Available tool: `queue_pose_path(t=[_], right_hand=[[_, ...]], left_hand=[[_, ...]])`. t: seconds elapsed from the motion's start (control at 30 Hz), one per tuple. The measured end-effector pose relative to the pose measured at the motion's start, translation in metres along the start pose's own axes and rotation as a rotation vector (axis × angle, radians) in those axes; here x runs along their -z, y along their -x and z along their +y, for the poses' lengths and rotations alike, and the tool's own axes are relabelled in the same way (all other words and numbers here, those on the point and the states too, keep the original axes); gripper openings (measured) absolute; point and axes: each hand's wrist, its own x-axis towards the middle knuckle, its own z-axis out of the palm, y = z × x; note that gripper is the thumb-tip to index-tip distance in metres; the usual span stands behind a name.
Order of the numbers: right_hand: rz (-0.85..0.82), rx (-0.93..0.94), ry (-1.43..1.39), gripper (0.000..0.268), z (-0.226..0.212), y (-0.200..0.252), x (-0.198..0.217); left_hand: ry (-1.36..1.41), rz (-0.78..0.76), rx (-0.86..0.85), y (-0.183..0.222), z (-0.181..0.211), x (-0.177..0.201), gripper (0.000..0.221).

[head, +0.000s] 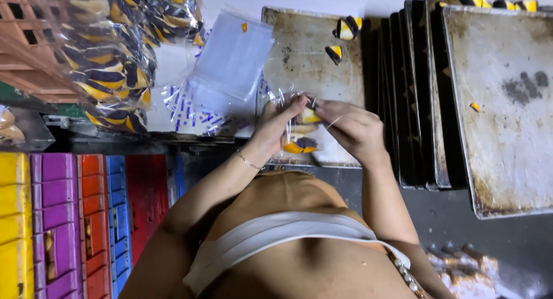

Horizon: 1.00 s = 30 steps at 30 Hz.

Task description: Picking up individual pastries from a baking tray and placing them into plastic bags for packaging.

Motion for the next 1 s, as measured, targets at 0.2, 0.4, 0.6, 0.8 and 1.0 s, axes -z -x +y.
queue_pose_path(t=[0.2, 0.4, 0.6, 0.8, 1.0], right_hand=[[0.058, -0.049, -0.002, 0.026, 0.027, 0.016, 0.006], [-0.005, -0.119, 0.002, 0.026, 0.017, 0.001, 0.009], [-0.136, -0.154, 0.002, 0.009, -0.007, -0.018, 0.041], [-0.579, -0.236, -0.098, 0.011, -0.019, -0.043, 0.045], [-0.538, -0.191, -0.198, 0.007, 0.008, -0.021, 0.041]], left_hand=[[-0.156, -0.416, 0.007, -0.003, 0.014, 0.001, 0.06], [-0.203, -0.432, -0.174, -0.022, -0.028, 0.014, 0.057], [-0.212, -0.439, -0.099, -0.019, 0.004, 0.022, 0.044], [-0.14, -0.364, 0.028, -0.042, -0.015, 0.027, 0.046], [-0.075, -0.263, 0.08, -0.024, -0.02, 0.007, 0.046]])
